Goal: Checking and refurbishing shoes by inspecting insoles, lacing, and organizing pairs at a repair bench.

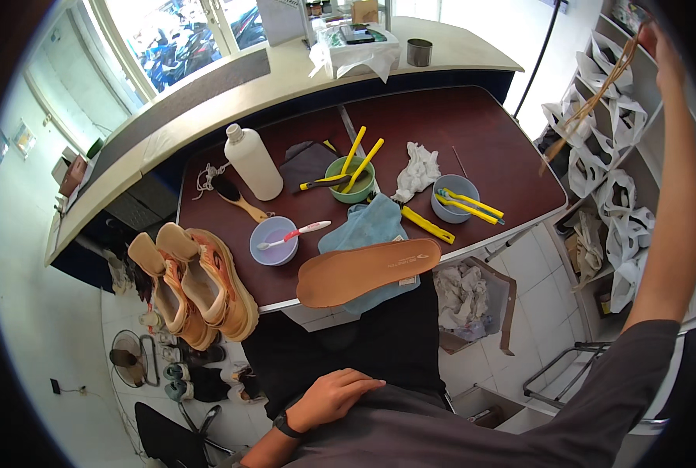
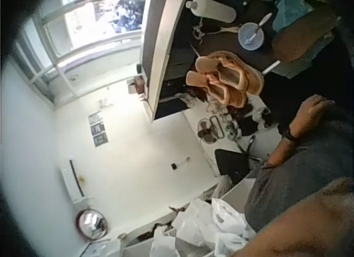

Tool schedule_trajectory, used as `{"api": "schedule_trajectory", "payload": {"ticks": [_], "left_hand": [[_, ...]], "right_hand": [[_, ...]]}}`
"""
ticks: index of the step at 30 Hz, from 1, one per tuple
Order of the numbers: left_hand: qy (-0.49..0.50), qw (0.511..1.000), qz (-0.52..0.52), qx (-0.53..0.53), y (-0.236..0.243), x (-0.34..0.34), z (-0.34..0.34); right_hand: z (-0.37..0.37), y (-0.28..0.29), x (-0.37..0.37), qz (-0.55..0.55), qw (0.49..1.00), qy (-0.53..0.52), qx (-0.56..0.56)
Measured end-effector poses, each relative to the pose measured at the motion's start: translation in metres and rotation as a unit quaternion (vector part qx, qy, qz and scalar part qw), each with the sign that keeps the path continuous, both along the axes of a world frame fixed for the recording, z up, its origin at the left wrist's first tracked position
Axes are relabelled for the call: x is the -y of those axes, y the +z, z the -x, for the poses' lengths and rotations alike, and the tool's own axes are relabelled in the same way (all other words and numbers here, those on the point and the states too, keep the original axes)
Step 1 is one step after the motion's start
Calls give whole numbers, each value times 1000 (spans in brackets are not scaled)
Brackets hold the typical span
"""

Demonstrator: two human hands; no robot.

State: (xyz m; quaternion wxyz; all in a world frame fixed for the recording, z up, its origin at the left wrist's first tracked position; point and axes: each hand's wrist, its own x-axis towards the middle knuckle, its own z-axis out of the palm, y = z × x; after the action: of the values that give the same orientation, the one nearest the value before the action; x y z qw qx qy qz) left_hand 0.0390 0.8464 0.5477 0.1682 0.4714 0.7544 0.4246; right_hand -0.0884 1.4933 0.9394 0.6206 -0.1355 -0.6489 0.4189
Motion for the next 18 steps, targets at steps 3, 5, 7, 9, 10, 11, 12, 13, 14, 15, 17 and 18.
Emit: {"api": "schedule_trajectory", "payload": {"ticks": [3,5,7,9,10,11,12,13,14,15,17,18], "left_hand": [[6,1000,-2,-3,-5,1,0],[9,1000,1,-1,-8,3,0],[-4,1000,15,3,-10,5,2],[9,1000,2,6,-13,8,3],[9,1000,18,18,-14,9,4],[17,1000,3,16,-15,10,5],[22,1000,9,19,-16,11,6],[22,999,28,28,-17,12,7],[28,999,14,26,-18,12,8],[27,999,14,22,-19,13,9],[29,999,18,18,-18,15,12],[36,999,8,16,-17,16,13]], "right_hand": [[24,-52,-58,49,997,29,56],[36,-92,-77,80,993,65,61],[47,-124,-78,97,987,100,77],[54,-144,-68,120,982,118,81],[57,-152,-61,125,980,115,101],[61,-159,-53,116,979,122,113],[65,-166,-45,128,977,112,127],[69,-174,-37,118,973,130,148],[72,-183,-30,98,971,152,159],[75,-195,-21,69,968,143,197],[77,-229,-1,-14,937,101,334],[79,-243,12,-81,881,43,464]]}}
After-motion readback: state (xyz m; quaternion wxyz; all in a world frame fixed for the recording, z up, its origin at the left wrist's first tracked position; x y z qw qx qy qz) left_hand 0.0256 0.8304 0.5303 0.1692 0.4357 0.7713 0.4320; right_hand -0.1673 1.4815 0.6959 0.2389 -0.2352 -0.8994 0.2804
